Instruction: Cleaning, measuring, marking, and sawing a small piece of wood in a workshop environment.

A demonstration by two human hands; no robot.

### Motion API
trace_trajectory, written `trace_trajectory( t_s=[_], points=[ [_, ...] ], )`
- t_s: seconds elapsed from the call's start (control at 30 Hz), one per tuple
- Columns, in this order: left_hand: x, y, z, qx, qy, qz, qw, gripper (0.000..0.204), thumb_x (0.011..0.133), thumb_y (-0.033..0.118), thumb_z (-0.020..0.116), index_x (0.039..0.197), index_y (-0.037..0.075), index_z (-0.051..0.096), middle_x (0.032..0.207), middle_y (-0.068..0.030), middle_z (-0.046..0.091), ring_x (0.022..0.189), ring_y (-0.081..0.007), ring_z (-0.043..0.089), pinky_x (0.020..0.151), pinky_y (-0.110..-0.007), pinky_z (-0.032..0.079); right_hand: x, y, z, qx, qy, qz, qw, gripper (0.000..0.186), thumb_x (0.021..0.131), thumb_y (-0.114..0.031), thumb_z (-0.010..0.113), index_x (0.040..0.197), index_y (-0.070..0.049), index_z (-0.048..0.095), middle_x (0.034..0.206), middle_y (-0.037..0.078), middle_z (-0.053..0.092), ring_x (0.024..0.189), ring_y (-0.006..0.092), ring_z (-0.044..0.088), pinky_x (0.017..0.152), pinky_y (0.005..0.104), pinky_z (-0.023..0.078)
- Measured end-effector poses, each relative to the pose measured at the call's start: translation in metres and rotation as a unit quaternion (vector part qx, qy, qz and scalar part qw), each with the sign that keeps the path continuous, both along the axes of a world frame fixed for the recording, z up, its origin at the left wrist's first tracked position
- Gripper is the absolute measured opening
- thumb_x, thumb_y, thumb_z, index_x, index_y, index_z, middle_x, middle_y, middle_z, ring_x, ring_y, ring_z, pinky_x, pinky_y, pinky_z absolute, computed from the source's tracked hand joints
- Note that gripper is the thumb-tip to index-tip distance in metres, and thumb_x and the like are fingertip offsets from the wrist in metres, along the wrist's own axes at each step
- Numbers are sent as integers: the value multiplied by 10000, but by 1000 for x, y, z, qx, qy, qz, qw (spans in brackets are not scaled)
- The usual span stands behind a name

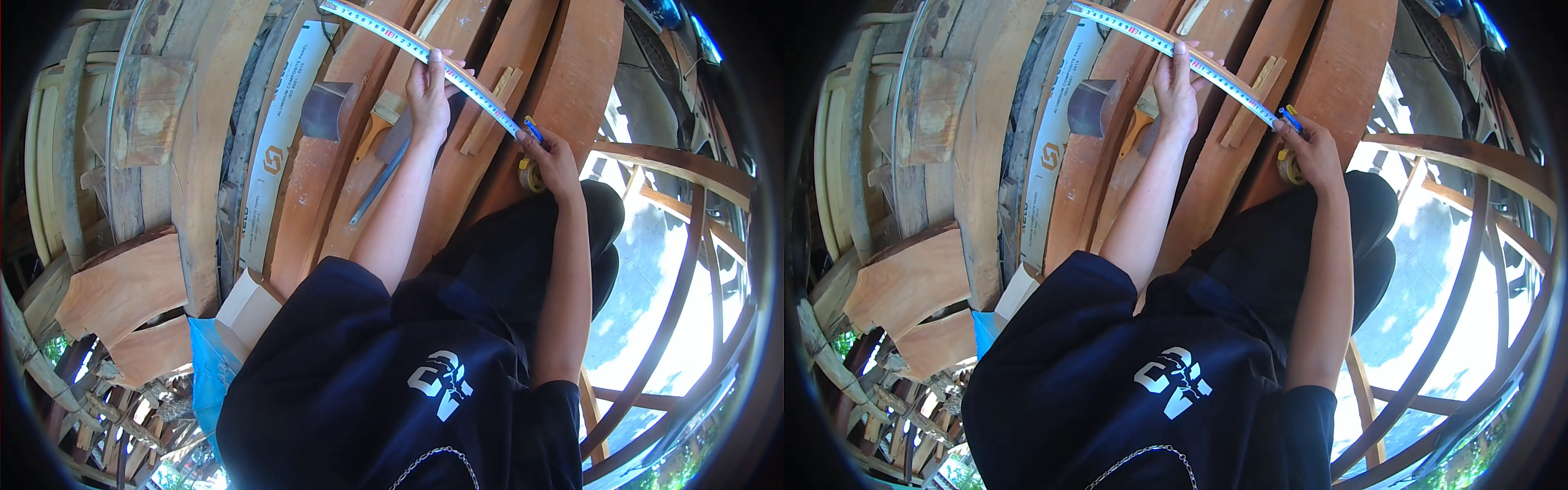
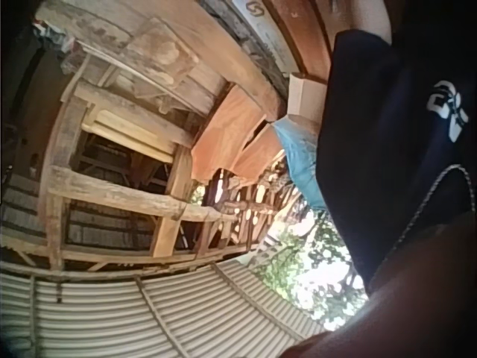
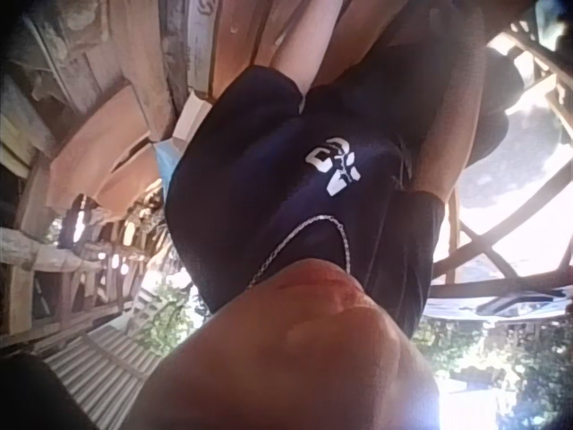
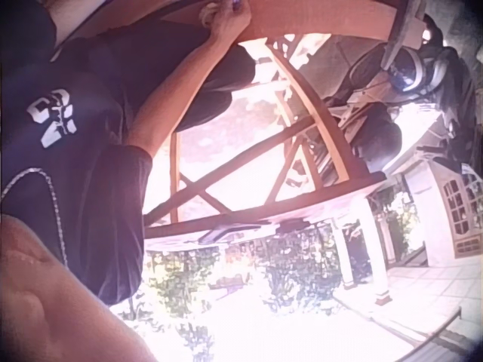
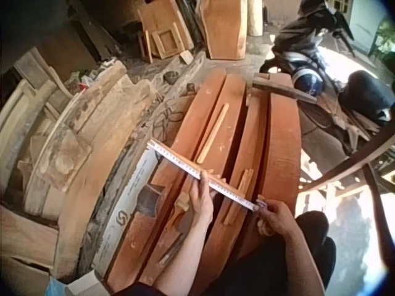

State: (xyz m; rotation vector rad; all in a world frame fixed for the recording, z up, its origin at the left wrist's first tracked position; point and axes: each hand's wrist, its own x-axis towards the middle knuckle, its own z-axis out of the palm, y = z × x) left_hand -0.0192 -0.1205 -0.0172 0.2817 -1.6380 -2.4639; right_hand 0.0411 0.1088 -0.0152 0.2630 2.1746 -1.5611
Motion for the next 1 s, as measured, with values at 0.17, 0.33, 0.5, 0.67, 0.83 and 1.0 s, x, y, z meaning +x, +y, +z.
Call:
trace_trajectory(
  t_s=[0.17, 0.33, 0.5, 0.67, 0.83, 1.0],
  points=[
    [2, 0, -7, -26, -5, -7, 1000, 477, 1096, 451, 493, 1202, -8, 569, 1059, -186, 692, 939, -304, 755, 818, -402, 656, 3, -1, 0, 96, 33, -20, 995, 435, 958, -428, 739, 1106, -19, 761, 813, 68, 709, 785, 166, 670, 759, 332, 514],
    [3, 2, -14, -11, -27, 24, 999, 437, 1101, 421, 496, 1160, -7, 559, 1027, -170, 689, 924, -284, 755, 794, -390, 665, 10, -13, 12, 270, 118, 37, 955, 488, 924, -480, 741, 1129, -37, 745, 903, 128, 710, 853, 328, 712, 809, 428, 538],
    [1, 1, -15, -14, -32, 62, 997, 436, 1097, 422, 506, 1141, -9, 555, 993, -163, 691, 887, -266, 760, 762, -378, 666, 33, -30, 34, 405, 281, 60, 868, 759, 765, -470, 872, 1314, -65, 539, 1118, 162, 549, 1003, 382, 628, 856, 512, 513],
    [1, 2, -14, -7, -24, 38, 999, 441, 1095, 425, 510, 1141, -11, 554, 994, -165, 691, 885, -268, 759, 768, -385, 667, 50, -34, 39, 496, 205, 125, 834, 819, 671, -339, 928, 1317, -66, 506, 1117, 159, 549, 1025, 347, 611, 875, 472, 489],
    [4, 3, -18, -6, -39, 71, 997, 436, 1094, 424, 513, 1145, -7, 555, 999, -159, 680, 898, -261, 753, 788, -387, 665, 44, -17, 39, 489, 215, 146, 833, 772, 652, -197, 888, 1313, -48, 518, 1088, 171, 611, 1030, 348, 619, 902, 474, 481],
    [10, 13, -28, 12, -72, 74, 995, 444, 1091, 435, 514, 1149, -3, 550, 1032, -164, 670, 933, -303, 745, 828, -429, 663, 32, 12, 64, 439, 171, 178, 864, 590, 703, -177, 824, 1242, -38, 632, 1062, 190, 716, 1075, 373, 634, 991, 511, 467]
  ],
)
